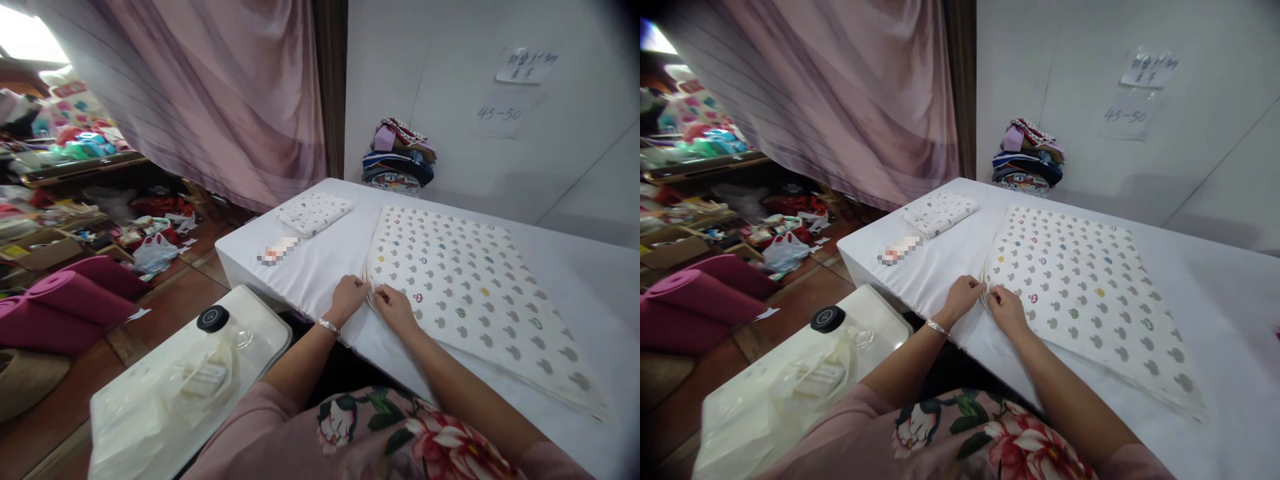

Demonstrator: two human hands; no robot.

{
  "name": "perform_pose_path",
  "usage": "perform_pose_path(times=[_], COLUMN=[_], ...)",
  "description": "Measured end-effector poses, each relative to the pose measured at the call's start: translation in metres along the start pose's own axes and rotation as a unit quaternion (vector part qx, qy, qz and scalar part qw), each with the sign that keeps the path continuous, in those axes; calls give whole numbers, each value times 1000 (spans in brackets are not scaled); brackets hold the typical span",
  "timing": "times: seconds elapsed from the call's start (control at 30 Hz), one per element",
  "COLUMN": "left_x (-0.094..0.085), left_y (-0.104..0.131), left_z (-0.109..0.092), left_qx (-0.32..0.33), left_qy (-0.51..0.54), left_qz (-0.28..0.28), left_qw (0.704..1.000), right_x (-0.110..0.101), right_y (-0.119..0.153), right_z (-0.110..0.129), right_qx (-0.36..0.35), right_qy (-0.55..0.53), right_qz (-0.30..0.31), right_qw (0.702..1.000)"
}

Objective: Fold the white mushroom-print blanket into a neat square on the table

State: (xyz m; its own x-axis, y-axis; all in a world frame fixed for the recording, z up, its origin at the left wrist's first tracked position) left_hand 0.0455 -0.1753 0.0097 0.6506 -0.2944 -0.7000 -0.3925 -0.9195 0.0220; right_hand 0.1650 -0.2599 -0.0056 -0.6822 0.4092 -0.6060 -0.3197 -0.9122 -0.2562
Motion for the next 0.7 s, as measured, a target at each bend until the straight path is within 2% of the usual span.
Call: perform_pose_path(times=[0.23,0.5,0.7], left_x=[0,-1,0], left_y=[4,-1,-4], left_z=[-3,-8,-8], left_qx=[-10,-20,-11], left_qy=[-28,-57,-71], left_qz=[-30,13,16], left_qw=[999,998,997], right_x=[1,4,3], right_y=[0,-2,0], right_z=[-1,1,2], right_qx=[-8,1,-4], right_qy=[1,49,57], right_qz=[-4,21,17], right_qw=[1000,999,998])
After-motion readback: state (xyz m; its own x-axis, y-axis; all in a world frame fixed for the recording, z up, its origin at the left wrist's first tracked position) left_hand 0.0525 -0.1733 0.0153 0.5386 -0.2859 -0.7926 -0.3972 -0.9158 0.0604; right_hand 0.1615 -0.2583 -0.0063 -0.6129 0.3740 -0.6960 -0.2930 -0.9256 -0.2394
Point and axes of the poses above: each hand's wrist, its own y-axis away from the middle knuckle, its own x-axis out of the palm, z = x × y, the point moved 1 cm from there along -y, towards the middle knuckle
